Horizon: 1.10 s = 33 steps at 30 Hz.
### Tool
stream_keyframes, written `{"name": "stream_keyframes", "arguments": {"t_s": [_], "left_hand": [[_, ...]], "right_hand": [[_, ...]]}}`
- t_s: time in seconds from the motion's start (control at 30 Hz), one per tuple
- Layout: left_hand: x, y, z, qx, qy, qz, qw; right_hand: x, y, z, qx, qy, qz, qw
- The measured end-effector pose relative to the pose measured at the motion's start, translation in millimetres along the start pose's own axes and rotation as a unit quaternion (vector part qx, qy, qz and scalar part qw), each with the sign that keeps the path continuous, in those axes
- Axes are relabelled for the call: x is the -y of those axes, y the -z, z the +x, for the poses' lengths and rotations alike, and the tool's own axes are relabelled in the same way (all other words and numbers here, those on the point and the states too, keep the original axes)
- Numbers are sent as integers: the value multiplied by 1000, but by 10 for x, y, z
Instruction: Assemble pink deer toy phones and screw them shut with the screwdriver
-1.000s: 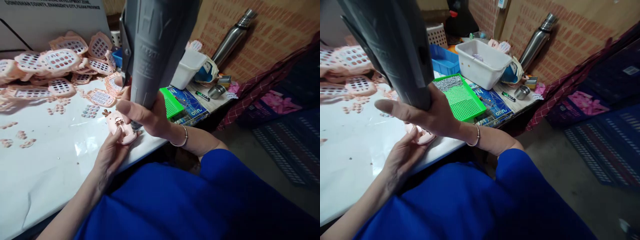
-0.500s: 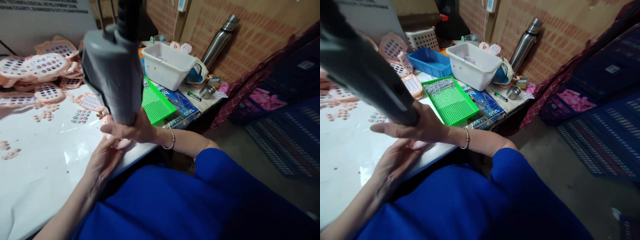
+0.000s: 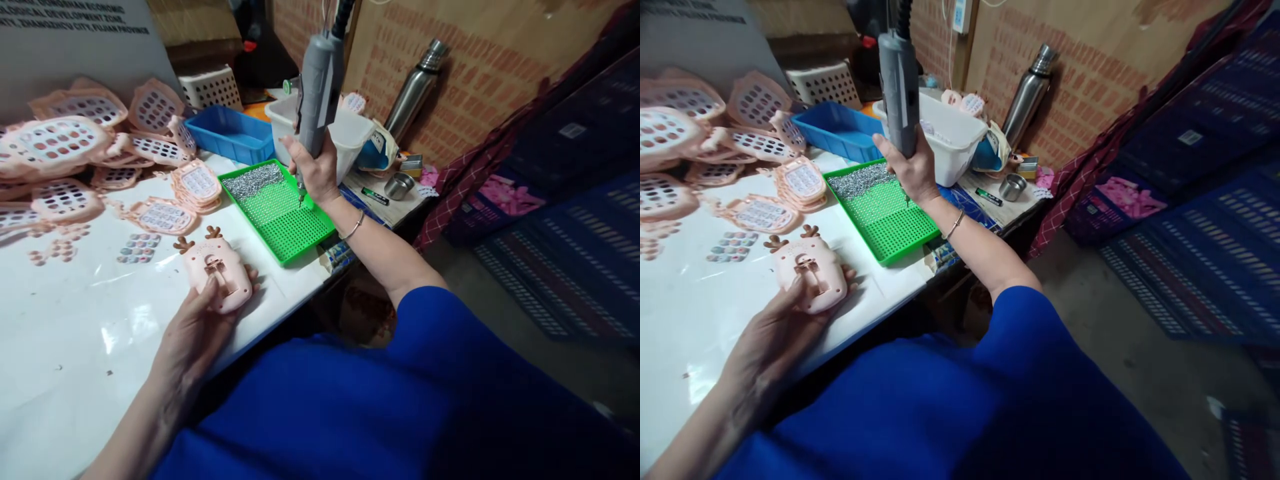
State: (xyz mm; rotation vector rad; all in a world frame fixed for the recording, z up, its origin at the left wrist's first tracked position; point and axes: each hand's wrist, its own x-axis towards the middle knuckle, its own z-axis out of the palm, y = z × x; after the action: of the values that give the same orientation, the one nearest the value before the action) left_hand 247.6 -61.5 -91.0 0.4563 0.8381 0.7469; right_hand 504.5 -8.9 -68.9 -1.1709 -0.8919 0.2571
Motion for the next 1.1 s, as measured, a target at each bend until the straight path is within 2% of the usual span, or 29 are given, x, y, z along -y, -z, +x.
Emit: {"name": "stream_keyframes", "arguments": {"t_s": [0.2, 0.4, 0.5, 0.6, 0.73, 0.87, 1.0, 1.1], "left_hand": [[-10, -29, -22, -22, 8, 0, 1000], [-11, -43, -40, -22, 9, 13, 1000], [-10, -59, -45, -32, 15, 11, 999], [-14, -68, -47, -40, 21, -3, 999], [-22, -55, -34, -37, 29, -22, 999], [-16, -22, 0, -8, 24, -42, 999], [2, 1, 26, 10, 5, -70, 997], [4, -5, 27, -5, 9, -70, 998]], "right_hand": [[-148, -5, -11, 16, 9, -35, 999], [-247, 15, 25, 11, 33, -23, 999], [-163, -9, 67, 19, 37, -22, 999], [78, -119, 23, 38, 54, 12, 998], [543, -371, -378, 89, 57, 93, 990], [920, -564, -950, 197, -16, 129, 972], [1006, -675, -1229, 327, -75, 124, 934], [916, -739, -1255, 350, -80, 47, 932]]}}
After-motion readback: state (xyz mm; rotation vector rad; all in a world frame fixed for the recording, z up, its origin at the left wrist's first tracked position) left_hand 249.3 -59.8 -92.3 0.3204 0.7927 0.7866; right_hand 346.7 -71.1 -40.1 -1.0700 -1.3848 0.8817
